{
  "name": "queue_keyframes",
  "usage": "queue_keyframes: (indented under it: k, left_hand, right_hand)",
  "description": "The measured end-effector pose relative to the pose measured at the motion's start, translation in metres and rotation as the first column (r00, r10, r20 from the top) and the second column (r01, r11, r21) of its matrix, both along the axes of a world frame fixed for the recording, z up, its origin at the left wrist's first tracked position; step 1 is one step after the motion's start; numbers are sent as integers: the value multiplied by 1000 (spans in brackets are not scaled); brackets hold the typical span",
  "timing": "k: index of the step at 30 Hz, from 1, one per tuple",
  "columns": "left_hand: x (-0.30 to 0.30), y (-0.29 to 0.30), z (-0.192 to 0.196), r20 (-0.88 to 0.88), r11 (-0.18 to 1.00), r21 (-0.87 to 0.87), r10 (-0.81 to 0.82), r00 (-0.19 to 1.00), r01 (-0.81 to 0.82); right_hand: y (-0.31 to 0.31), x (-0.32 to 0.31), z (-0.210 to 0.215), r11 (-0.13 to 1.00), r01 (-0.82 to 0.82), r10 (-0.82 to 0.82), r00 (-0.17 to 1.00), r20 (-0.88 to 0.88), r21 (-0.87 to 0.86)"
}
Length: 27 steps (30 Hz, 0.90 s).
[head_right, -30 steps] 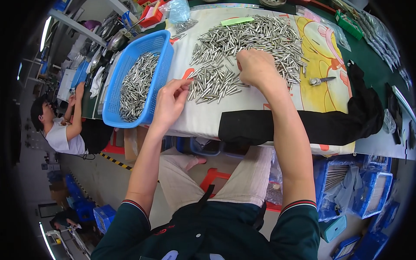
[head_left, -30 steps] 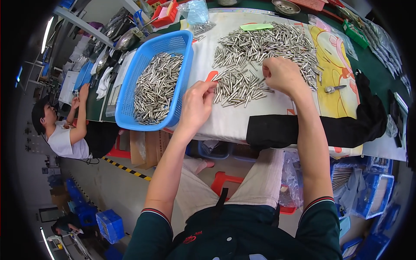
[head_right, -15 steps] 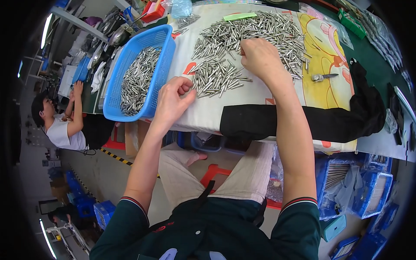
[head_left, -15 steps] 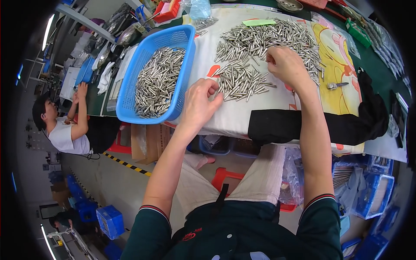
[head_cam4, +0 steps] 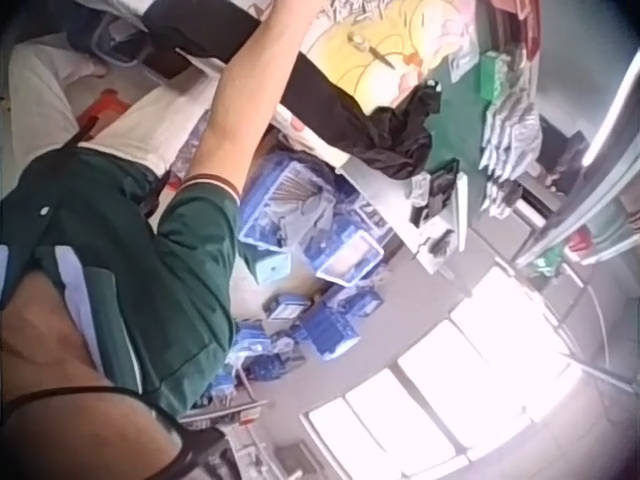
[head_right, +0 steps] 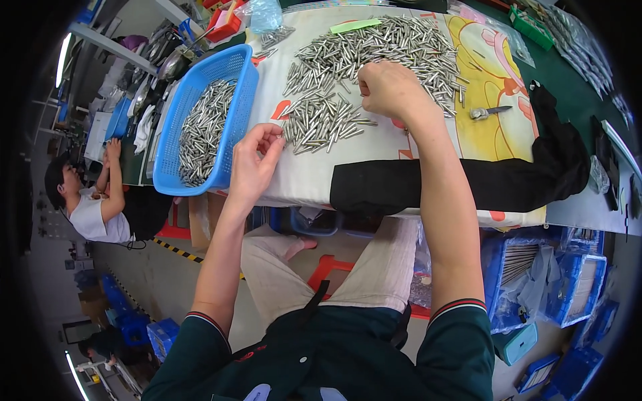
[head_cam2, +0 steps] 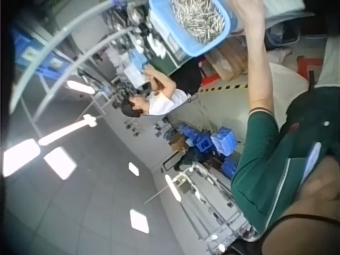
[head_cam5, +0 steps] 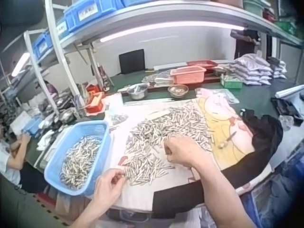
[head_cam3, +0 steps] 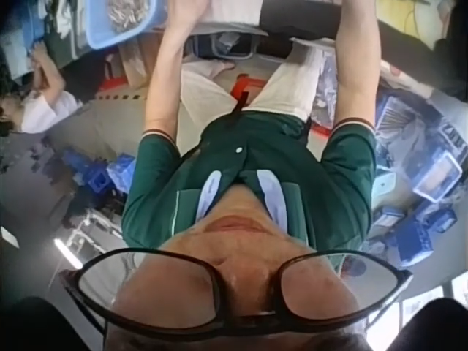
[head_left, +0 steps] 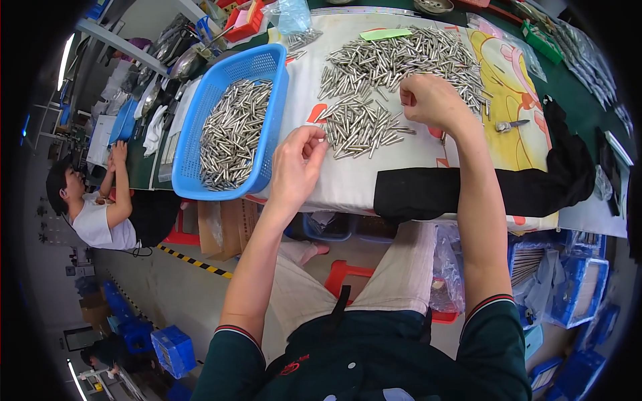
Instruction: Inspecting and sorting small metal pins on a workbench.
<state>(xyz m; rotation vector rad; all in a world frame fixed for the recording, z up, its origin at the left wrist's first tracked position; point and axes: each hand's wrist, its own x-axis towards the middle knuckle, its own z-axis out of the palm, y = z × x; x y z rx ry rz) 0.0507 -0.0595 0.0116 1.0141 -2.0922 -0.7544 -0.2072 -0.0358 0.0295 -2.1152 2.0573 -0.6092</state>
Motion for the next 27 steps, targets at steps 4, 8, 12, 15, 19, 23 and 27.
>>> queue_keyframes:
  k: [4, 8, 12, 15, 19, 23, 27]
  left_hand:
    - [3, -1, -5, 44, 999, -39, -33, 999, 34]
    - [7, 0, -11, 68, 996, -79, -29, 997, 34]
    - [9, 6, -16, 78, 977, -211, -12, 997, 28]
    - [10, 11, -15, 93, 975, -220, -8, 996, 28]
    - [8, 11, -12, 157, 952, -300, -20, 987, 67]
    - [8, 12, -10, 248, 932, -362, 79, 965, 17]
    - [8, 11, -12, 252, 908, -418, 134, 958, -18]
  right_hand:
    - [7, 3, 15, 951, -47, 17, 995, 102, 305]
    - [10, 11, 14, 968, -100, 92, 995, 46, 231]
    - [11, 17, 14, 971, -113, 124, 991, -42, 211]
    - [10, 23, 8, 990, -85, 96, 991, -98, 117]
    - [5, 30, 3, 998, 35, -20, 957, -289, 47]
    - [5, 30, 5, 998, 62, -56, 951, -304, 9]
    - [2, 18, -2, 1000, 25, -25, 961, -276, -1]
